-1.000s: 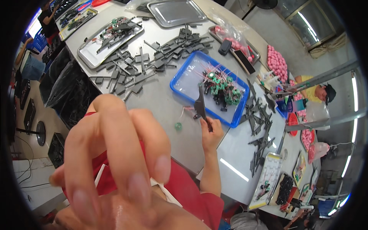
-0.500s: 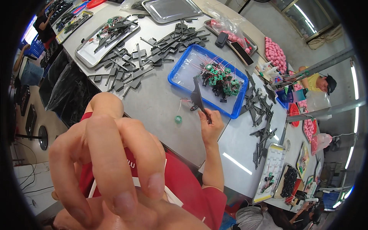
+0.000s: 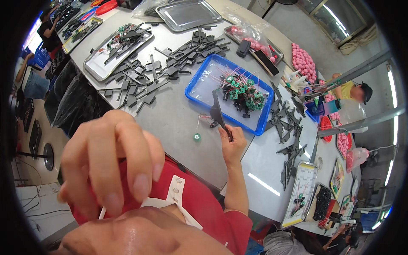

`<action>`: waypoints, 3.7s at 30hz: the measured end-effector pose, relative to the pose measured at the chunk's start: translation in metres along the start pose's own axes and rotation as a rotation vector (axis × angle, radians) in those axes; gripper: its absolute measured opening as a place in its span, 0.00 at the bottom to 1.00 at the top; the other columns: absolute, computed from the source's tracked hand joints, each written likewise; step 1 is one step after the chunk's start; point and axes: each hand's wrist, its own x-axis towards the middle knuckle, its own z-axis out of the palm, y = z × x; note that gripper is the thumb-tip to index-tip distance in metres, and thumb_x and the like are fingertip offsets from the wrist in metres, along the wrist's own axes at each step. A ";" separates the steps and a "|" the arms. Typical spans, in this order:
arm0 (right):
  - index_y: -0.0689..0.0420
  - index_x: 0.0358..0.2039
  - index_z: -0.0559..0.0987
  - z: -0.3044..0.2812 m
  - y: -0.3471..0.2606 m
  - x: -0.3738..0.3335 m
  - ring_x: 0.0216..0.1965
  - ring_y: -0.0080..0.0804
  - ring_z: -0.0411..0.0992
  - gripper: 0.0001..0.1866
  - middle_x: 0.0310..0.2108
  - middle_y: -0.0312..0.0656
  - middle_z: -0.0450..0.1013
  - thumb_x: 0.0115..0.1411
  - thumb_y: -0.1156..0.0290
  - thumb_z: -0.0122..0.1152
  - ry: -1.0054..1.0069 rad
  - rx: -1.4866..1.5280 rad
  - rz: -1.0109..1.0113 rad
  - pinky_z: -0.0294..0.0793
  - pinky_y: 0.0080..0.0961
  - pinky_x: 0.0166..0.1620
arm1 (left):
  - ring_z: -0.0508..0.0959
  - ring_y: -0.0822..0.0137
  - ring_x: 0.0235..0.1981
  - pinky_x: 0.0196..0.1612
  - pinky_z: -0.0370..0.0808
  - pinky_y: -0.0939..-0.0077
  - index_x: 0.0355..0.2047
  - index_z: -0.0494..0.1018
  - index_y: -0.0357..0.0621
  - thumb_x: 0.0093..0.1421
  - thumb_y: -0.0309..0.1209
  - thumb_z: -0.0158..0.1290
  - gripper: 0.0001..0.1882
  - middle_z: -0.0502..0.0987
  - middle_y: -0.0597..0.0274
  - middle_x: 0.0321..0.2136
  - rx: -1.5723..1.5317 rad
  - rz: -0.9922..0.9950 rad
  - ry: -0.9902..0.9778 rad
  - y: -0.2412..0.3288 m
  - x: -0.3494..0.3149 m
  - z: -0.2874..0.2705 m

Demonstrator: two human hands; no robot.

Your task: Assembling small electronic components and wiring into plastic housings at a workbench.

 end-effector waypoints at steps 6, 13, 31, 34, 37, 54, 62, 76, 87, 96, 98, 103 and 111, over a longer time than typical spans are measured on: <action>0.62 0.31 0.77 -0.004 -0.019 0.003 0.20 0.16 0.59 0.08 0.21 0.32 0.64 0.52 0.72 0.64 -0.026 0.014 -0.011 0.57 0.14 0.21 | 0.72 0.71 0.36 0.40 0.68 0.77 0.41 0.67 0.39 0.60 0.40 0.49 0.17 0.73 0.59 0.36 0.094 -1.027 0.510 -0.038 -0.099 -0.019; 0.59 0.32 0.77 0.007 -0.036 -0.009 0.20 0.22 0.65 0.10 0.22 0.35 0.68 0.48 0.74 0.67 -0.047 -0.029 -0.199 0.63 0.16 0.22 | 0.70 0.71 0.42 0.44 0.66 0.78 0.50 0.57 0.41 0.59 0.40 0.52 0.25 0.72 0.55 0.41 0.086 -1.075 0.884 -0.100 -0.167 -0.009; 0.61 0.35 0.78 0.003 -0.013 -0.002 0.26 0.22 0.65 0.07 0.27 0.37 0.71 0.55 0.78 0.56 0.049 -0.069 -0.039 0.62 0.16 0.27 | 0.62 0.81 0.18 0.17 0.58 0.86 0.44 0.63 0.39 0.57 0.43 0.53 0.23 0.63 0.70 0.22 0.959 -0.587 0.892 0.086 -0.050 -0.187; 0.61 0.35 0.78 0.006 -0.006 0.002 0.25 0.21 0.64 0.06 0.27 0.36 0.70 0.56 0.78 0.56 0.056 -0.061 -0.013 0.61 0.16 0.26 | 0.65 0.79 0.20 0.21 0.65 0.84 0.40 0.65 0.40 0.52 0.57 0.52 0.31 0.66 0.67 0.22 1.523 -0.584 0.918 0.128 -0.061 -0.298; 0.61 0.34 0.79 0.010 0.002 0.004 0.25 0.21 0.63 0.06 0.26 0.35 0.70 0.56 0.78 0.56 0.081 -0.080 0.001 0.61 0.16 0.25 | 0.77 0.57 0.33 0.36 0.73 0.67 0.46 0.64 0.42 0.52 0.60 0.49 0.35 0.75 0.53 0.30 2.122 -0.698 0.794 0.151 -0.069 -0.374; 0.62 0.34 0.78 0.009 0.018 0.004 0.25 0.23 0.65 0.06 0.26 0.37 0.71 0.56 0.77 0.55 0.074 -0.199 0.014 0.63 0.17 0.27 | 0.74 0.62 0.44 0.45 0.72 0.70 0.47 0.70 0.46 0.56 0.34 0.53 0.18 0.74 0.56 0.41 1.772 -0.623 0.476 0.085 -0.074 -0.287; 0.65 0.33 0.77 0.004 -0.008 0.001 0.30 0.25 0.68 0.06 0.29 0.39 0.72 0.57 0.78 0.55 0.091 0.019 0.070 0.67 0.19 0.35 | 0.75 0.68 0.35 0.39 0.73 0.76 0.47 0.68 0.39 0.60 0.22 0.41 0.15 0.74 0.60 0.39 1.074 0.042 -0.009 0.078 -0.037 0.001; 0.60 0.35 0.79 0.009 0.003 -0.007 0.21 0.14 0.60 0.07 0.23 0.32 0.67 0.58 0.72 0.57 0.130 0.014 0.075 0.60 0.13 0.24 | 0.76 0.60 0.29 0.31 0.70 0.73 0.39 0.71 0.35 0.55 0.20 0.44 0.11 0.76 0.51 0.31 0.035 -0.172 -0.311 -0.011 0.010 0.050; 0.62 0.37 0.77 0.016 0.000 -0.011 0.27 0.13 0.62 0.07 0.31 0.32 0.69 0.59 0.74 0.55 0.079 0.268 0.152 0.63 0.11 0.31 | 0.76 0.62 0.28 0.26 0.71 0.76 0.30 0.74 0.36 0.57 0.22 0.47 0.06 0.75 0.56 0.29 0.844 0.232 -0.116 0.021 -0.007 0.061; 0.60 0.48 0.71 0.023 0.017 -0.009 0.34 0.17 0.64 0.15 0.37 0.36 0.69 0.65 0.68 0.43 0.004 0.367 0.233 0.64 0.12 0.35 | 0.79 0.64 0.31 0.27 0.73 0.83 0.46 0.70 0.46 0.59 0.29 0.50 0.14 0.73 0.57 0.37 1.361 0.287 -0.164 0.082 -0.035 0.085; 0.58 0.50 0.71 0.020 0.011 -0.010 0.33 0.15 0.63 0.16 0.37 0.35 0.69 0.66 0.66 0.40 0.016 0.345 0.188 0.64 0.12 0.32 | 0.78 0.65 0.29 0.25 0.73 0.82 0.44 0.71 0.47 0.58 0.28 0.51 0.13 0.74 0.57 0.36 1.261 0.370 -0.149 0.078 -0.046 0.074; 0.59 0.49 0.68 0.009 0.010 -0.012 0.28 0.15 0.63 0.18 0.31 0.33 0.69 0.67 0.62 0.38 -0.002 0.366 0.240 0.61 0.11 0.27 | 0.75 0.63 0.25 0.24 0.71 0.74 0.37 0.74 0.43 0.48 0.22 0.52 0.13 0.75 0.59 0.32 1.319 0.025 -0.082 0.053 -0.110 0.024; 0.61 0.48 0.69 0.007 0.031 -0.008 0.19 0.12 0.57 0.17 0.24 0.31 0.68 0.66 0.63 0.41 0.014 0.403 0.284 0.57 0.09 0.23 | 0.75 0.57 0.27 0.28 0.73 0.68 0.36 0.74 0.46 0.46 0.17 0.46 0.17 0.75 0.60 0.31 1.515 -0.619 0.141 0.020 -0.239 -0.070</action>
